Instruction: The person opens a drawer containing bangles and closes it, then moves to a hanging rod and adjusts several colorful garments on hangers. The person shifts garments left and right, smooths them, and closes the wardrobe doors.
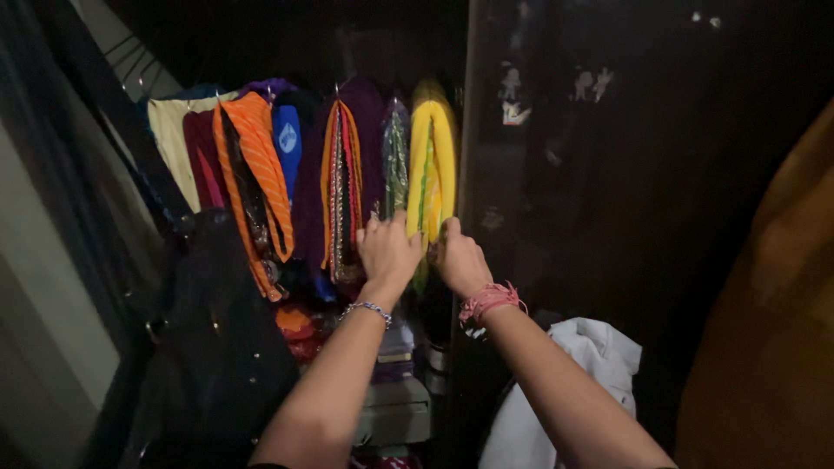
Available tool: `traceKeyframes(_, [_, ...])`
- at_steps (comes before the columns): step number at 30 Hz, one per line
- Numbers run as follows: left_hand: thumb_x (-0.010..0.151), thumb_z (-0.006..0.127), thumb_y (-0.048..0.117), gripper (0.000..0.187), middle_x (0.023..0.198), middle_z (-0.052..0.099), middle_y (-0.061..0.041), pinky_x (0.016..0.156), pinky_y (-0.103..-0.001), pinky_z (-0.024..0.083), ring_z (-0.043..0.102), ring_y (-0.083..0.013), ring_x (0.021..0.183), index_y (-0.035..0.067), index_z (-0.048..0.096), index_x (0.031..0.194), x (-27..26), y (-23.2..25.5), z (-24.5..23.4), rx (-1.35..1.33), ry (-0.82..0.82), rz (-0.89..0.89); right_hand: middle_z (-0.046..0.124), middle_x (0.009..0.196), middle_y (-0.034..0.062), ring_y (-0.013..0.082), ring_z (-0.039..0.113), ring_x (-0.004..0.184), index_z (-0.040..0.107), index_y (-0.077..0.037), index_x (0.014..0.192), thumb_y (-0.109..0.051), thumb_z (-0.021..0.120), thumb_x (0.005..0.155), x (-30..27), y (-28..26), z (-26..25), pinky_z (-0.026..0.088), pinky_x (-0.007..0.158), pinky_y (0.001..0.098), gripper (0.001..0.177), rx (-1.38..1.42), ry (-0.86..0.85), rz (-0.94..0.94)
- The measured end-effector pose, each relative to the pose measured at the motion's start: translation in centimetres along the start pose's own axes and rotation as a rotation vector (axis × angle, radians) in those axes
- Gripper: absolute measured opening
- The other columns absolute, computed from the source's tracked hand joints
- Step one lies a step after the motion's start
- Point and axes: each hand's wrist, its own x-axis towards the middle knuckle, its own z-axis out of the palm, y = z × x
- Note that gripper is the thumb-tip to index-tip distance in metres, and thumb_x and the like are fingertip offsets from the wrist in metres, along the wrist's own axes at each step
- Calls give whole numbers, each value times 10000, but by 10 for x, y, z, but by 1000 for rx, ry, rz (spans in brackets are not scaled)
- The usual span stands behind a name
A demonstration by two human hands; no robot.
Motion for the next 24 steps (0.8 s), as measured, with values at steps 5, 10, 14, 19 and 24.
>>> traceKeyframes(5, [847,680,107,627,1135,688,-241,882,-516,529,659,-424,1025,79,489,1443,21,16,15,-267,146,131,586,1297,332,523,637,930,381,-21,1476,-60,567,906,-2,-17,-6,522,757,579,600,64,238,-290])
traceKeyframes(10, [865,611,40,622,1125,701,-229,858,-532,554,683,-449,1004,233,534,1451,6,19,24,-377,-83,-114,626,1233,257,481,648,1019,554,-106,1331,-111,627,888,-7,-4,-3,534,845,546,450,-15,-3,-245])
traceKeyframes(14, [856,671,80,249,1001,757,-184,771,-473,580,722,-387,923,158,750,1079,-16,22,35,-486,49,-319,636,1188,289,488,627,1069,650,-69,1236,-86,639,870,-23,-2,-3,537,851,529,366,19,77,-349])
traceKeyframes(19, [826,668,51,125,824,772,-155,692,-363,588,780,-267,780,73,773,890,-37,29,38,-712,183,-340,718,1113,210,423,682,1032,671,-54,1170,-126,631,880,-52,-30,-19,555,824,453,302,253,55,-194])
traceKeyframes(24, [830,665,15,158,899,770,-123,710,-331,603,772,-225,785,22,750,963,-65,51,-2,-832,331,-307,739,1136,192,352,729,1061,682,-37,1205,-152,605,942,-72,-50,-21,568,870,379,298,338,137,-156])
